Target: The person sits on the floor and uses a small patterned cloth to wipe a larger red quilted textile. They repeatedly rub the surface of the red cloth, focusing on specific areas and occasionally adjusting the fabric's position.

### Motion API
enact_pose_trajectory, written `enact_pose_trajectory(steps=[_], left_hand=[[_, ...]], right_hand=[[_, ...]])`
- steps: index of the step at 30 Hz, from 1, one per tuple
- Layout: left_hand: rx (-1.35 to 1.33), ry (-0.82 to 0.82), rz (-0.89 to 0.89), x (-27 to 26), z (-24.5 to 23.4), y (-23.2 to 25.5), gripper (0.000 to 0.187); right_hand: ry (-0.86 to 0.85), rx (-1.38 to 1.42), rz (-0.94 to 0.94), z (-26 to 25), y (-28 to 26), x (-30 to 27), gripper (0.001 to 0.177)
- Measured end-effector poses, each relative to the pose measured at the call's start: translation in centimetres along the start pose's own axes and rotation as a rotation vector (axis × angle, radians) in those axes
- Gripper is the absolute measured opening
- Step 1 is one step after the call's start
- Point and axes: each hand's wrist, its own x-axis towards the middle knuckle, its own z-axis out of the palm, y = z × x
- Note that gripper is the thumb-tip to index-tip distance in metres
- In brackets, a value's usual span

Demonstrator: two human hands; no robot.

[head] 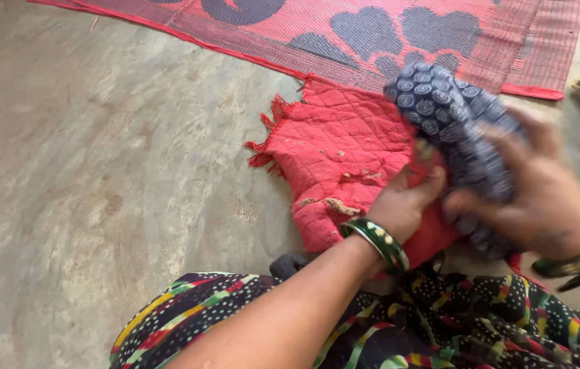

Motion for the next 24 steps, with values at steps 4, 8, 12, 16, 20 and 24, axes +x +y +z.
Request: enact_pose_trajectory(steps=[4, 8, 12, 16, 20, 24], left_hand=[[0.122, -0.061, -0.091, -0.8, 0.5, -1.0, 0.037], [0.074, 0.001, -0.065, -0.7, 1.1, -0.3, 0.047], [0.136, 0.324, -0.226, -0.6, -0.2, 0.2, 0.058], [0.14, 0.448, -0.455, 0.9, -1.9, 0.9, 0.067], [0.167, 0.529, -0.439, -0.1, -1.4, 3.5, 0.064], [-0.024, 0.403, -0.389, 0.1, -1.1, 2.5, 0.063]], right_hand=[[-0.11, 0.362, 0.11, -0.2, -0.3, -0.1, 0.085], [-0.12, 0.492, 0.205, 0.2, -1.8, -0.7, 0.067], [-0.231, 0.403, 0.2, 0.4, -3.6, -1.2, 0.047], [-0.8, 0.509, 0.196, -1.5, -6.3, -0.9, 0.071], [-1.027, 0.559, 0.165, -4.3, -6.1, -0.3, 0.084], [-0.39, 0.328, 0.669, -5.3, -4.4, 0.9, 0.083]])
